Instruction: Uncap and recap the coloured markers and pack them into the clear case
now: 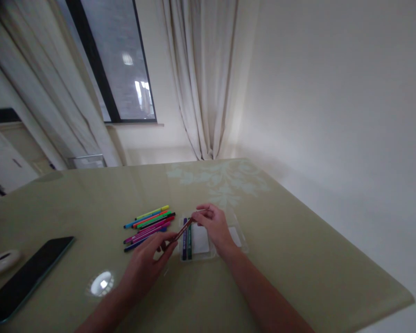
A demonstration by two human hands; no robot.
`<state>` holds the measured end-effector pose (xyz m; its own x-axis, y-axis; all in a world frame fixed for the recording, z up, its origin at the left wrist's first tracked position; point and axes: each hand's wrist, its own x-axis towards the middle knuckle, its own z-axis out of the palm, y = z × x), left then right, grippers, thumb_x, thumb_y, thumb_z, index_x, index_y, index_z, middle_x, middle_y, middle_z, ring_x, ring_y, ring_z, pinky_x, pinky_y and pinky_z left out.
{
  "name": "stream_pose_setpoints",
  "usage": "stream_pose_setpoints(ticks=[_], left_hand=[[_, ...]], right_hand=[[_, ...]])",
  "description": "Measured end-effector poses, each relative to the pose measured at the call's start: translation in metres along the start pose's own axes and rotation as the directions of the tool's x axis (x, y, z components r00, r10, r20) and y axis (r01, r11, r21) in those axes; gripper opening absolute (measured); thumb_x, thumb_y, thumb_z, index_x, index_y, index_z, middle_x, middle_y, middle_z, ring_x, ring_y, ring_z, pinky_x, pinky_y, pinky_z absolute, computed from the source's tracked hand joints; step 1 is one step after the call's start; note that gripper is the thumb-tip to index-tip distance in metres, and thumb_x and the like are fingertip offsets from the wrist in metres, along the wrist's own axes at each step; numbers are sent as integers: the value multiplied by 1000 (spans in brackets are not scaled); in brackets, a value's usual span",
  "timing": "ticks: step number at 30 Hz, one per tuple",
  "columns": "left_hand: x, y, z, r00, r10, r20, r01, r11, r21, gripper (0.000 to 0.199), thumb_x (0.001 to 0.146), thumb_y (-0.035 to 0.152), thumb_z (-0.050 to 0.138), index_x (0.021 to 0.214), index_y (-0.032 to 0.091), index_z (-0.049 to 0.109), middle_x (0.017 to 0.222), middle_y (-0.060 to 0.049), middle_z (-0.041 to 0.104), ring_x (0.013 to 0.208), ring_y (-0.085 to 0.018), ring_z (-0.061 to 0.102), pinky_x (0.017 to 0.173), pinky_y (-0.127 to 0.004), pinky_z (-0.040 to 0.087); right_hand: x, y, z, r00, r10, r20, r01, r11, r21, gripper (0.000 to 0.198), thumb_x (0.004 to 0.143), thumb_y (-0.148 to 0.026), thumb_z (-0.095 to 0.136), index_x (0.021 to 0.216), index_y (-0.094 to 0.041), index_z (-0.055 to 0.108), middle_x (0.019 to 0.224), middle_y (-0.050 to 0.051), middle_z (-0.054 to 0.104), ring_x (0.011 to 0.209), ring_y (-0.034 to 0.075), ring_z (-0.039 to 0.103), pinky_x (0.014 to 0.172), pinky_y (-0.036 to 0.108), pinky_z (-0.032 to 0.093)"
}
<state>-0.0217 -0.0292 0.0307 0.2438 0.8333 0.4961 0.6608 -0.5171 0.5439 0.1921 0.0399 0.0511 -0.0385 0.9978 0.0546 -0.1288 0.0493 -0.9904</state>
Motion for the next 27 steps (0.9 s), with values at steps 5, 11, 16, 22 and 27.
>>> stream_pose_setpoints(ticks=[5,11,16,22,27], left_hand=[[-5,7,4,986,112,127,-121,990,70,33,98,34,65,130,27,63,116,-6,74,104,-24,69,92,-39,57],[-10,10,15,923,178,341,-239,960,145,50,94,20,65,143,28,56,145,-9,62,132,-28,59,110,-50,49],[-7,13,15,921,173,349,-242,956,165,35,97,13,59,129,26,65,134,-7,70,123,-25,65,106,-47,52],[-9,11,19,930,171,327,-245,948,203,47,95,9,61,138,27,59,134,-7,69,121,-25,64,104,-45,53],[-10,8,21,922,190,336,-275,935,225,49,95,9,59,139,32,60,137,-6,67,122,-26,63,104,-45,52]], right_hand=[[-3,4,8,999,-8,40,10,999,-39,47,74,-50,82,107,-17,75,94,9,80,86,24,75,75,35,57],[5,7,-6,995,-101,-24,95,975,-203,43,83,-46,72,114,-17,77,93,9,80,84,22,73,73,34,58],[9,17,-9,993,-113,25,114,921,-373,35,82,-40,71,107,-17,78,77,5,77,69,20,71,64,31,57],[8,23,-4,996,-75,37,84,919,-386,33,83,-41,70,105,-16,78,79,6,78,71,21,73,61,30,58],[8,23,-6,991,-106,78,130,884,-449,29,85,-38,69,104,-17,78,83,6,79,73,20,73,67,31,59]])
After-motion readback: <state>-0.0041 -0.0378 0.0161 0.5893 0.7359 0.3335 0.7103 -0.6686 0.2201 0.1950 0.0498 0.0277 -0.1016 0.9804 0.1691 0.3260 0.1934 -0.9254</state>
